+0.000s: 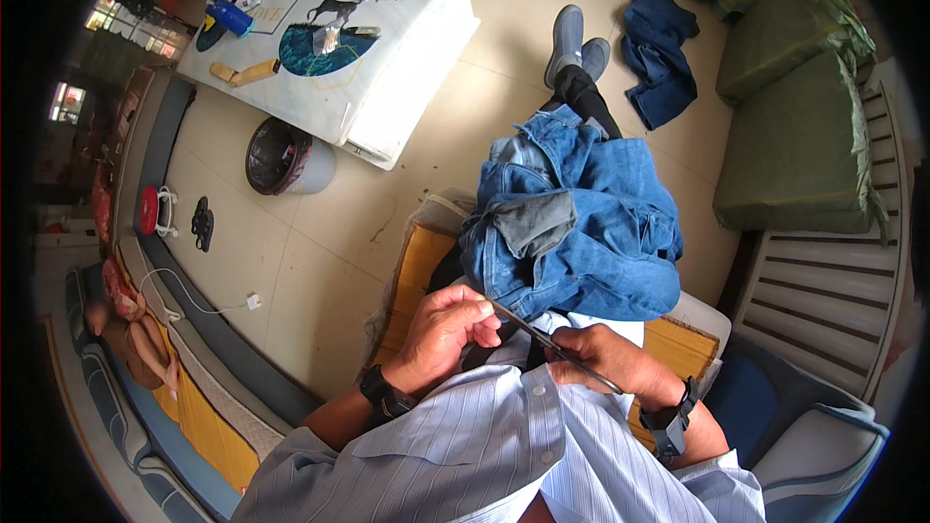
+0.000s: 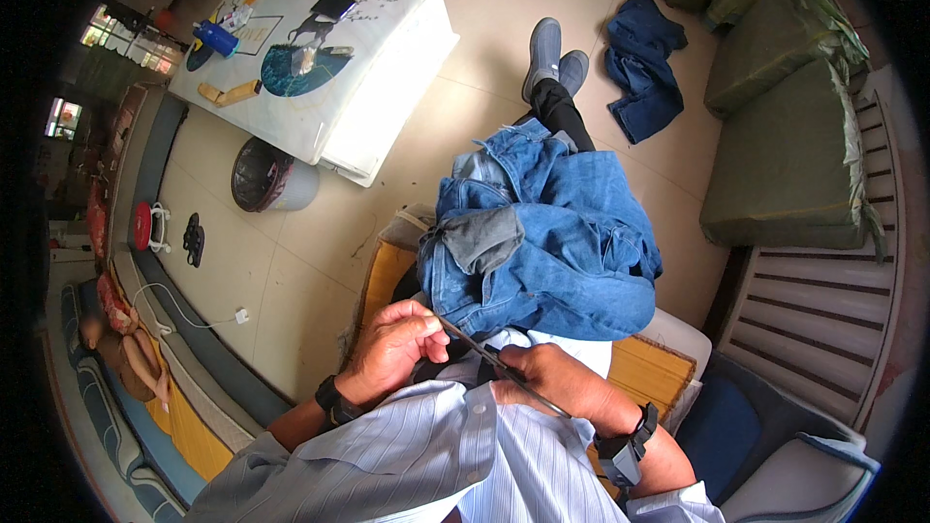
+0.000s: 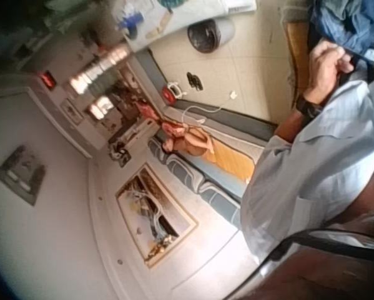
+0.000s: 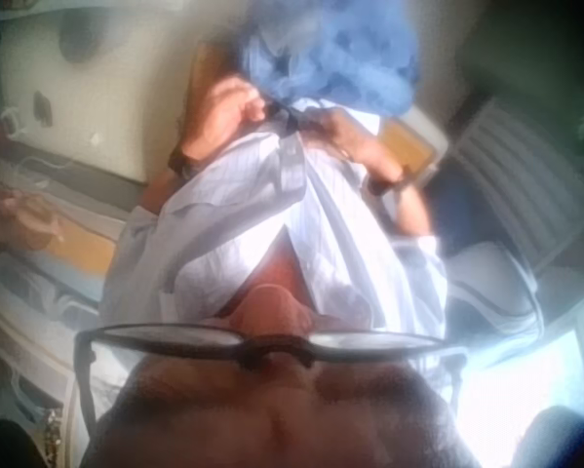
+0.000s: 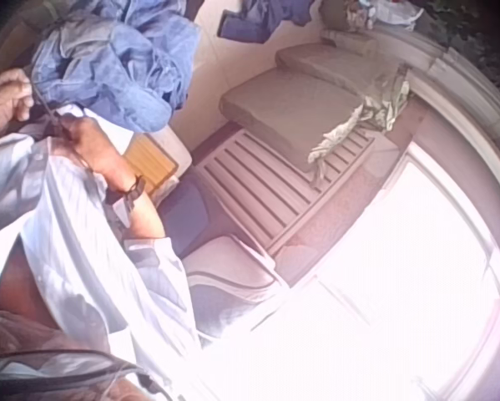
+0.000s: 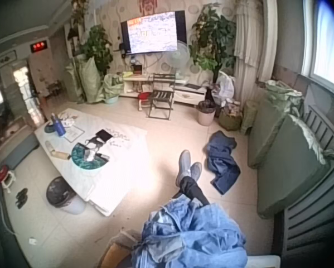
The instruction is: The person sits on the floor and uses scissors to cut the hem of a pair of blue jeans held on their lap. They repeatedly trim small sections of the denim edge, adjusting the fabric as needed.
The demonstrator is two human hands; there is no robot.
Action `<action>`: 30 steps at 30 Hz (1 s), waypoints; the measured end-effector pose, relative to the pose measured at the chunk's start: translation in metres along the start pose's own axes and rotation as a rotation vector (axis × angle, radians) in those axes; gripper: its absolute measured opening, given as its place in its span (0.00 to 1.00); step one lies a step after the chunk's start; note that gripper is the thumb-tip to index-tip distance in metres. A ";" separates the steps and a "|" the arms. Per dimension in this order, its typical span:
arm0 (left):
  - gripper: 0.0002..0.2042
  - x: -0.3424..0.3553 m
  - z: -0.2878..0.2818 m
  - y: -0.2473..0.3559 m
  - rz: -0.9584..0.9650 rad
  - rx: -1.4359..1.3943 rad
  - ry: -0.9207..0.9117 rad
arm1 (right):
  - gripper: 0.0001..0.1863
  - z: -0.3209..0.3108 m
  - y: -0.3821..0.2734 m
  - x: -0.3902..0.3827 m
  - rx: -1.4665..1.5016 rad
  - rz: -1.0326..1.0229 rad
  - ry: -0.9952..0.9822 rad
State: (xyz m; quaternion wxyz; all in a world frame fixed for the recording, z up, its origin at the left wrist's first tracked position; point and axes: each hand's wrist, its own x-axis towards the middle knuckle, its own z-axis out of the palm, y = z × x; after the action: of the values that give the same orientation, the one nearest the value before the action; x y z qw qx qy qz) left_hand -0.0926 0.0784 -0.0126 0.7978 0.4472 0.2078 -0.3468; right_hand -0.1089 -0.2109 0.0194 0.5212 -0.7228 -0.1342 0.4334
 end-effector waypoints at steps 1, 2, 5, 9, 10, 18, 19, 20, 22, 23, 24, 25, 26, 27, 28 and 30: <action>0.04 0.000 0.000 0.000 0.000 -0.003 0.000 | 0.17 0.000 0.000 0.000 0.007 0.005 0.001; 0.04 0.000 0.001 0.001 -0.001 -0.006 -0.001 | 0.17 0.000 0.000 0.000 0.012 0.010 0.003; 0.05 0.000 0.000 -0.001 -0.008 -0.021 -0.006 | 0.17 0.001 0.000 -0.001 0.016 0.014 0.009; 0.06 -0.001 -0.006 0.000 0.042 0.003 0.009 | 0.18 -0.009 -0.015 -0.006 0.199 0.120 -0.015; 0.06 -0.001 -0.011 0.001 0.066 0.005 0.033 | 0.18 -0.013 -0.021 -0.008 0.296 0.179 -0.031; 0.09 0.038 -0.076 0.025 0.525 0.654 0.490 | 0.23 -0.026 -0.008 -0.019 0.450 0.090 0.089; 0.09 0.037 -0.080 0.022 0.468 0.622 0.424 | 0.24 -0.027 -0.008 -0.018 0.420 0.061 0.117; 0.09 0.033 -0.082 0.018 0.412 0.590 0.359 | 0.24 -0.029 -0.008 -0.017 0.390 0.031 0.145; 0.08 0.017 -0.051 0.027 0.217 0.530 0.228 | 0.25 -0.029 -0.009 -0.019 0.388 0.047 0.178; 0.09 0.013 -0.034 0.029 0.102 0.435 0.186 | 0.25 -0.030 -0.010 -0.019 0.388 0.063 0.187; 0.09 0.011 -0.023 0.027 0.062 0.415 0.145 | 0.25 -0.031 -0.010 -0.020 0.387 0.082 0.196; 0.09 0.011 -0.014 0.024 0.019 0.392 0.105 | 0.24 -0.030 -0.010 -0.021 0.387 0.103 0.203; 0.09 0.012 -0.007 0.022 0.012 0.398 0.088 | 0.25 -0.030 -0.011 -0.021 0.379 0.092 0.210; 0.09 0.014 -0.004 0.019 0.024 0.414 0.076 | 0.25 -0.030 -0.013 -0.019 0.372 0.078 0.215; 0.09 0.016 -0.002 0.016 0.036 0.430 0.064 | 0.25 -0.030 -0.014 -0.018 0.365 0.064 0.220; 0.07 0.020 -0.001 0.013 0.052 0.429 0.060 | 0.24 -0.028 -0.014 -0.016 0.387 0.062 0.230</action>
State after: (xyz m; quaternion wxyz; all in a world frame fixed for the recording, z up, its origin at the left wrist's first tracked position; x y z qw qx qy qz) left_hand -0.0697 0.0768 -0.0185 0.6867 0.6219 0.1413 -0.3489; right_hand -0.0933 -0.2327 0.0416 0.6485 -0.6577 0.0339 0.3818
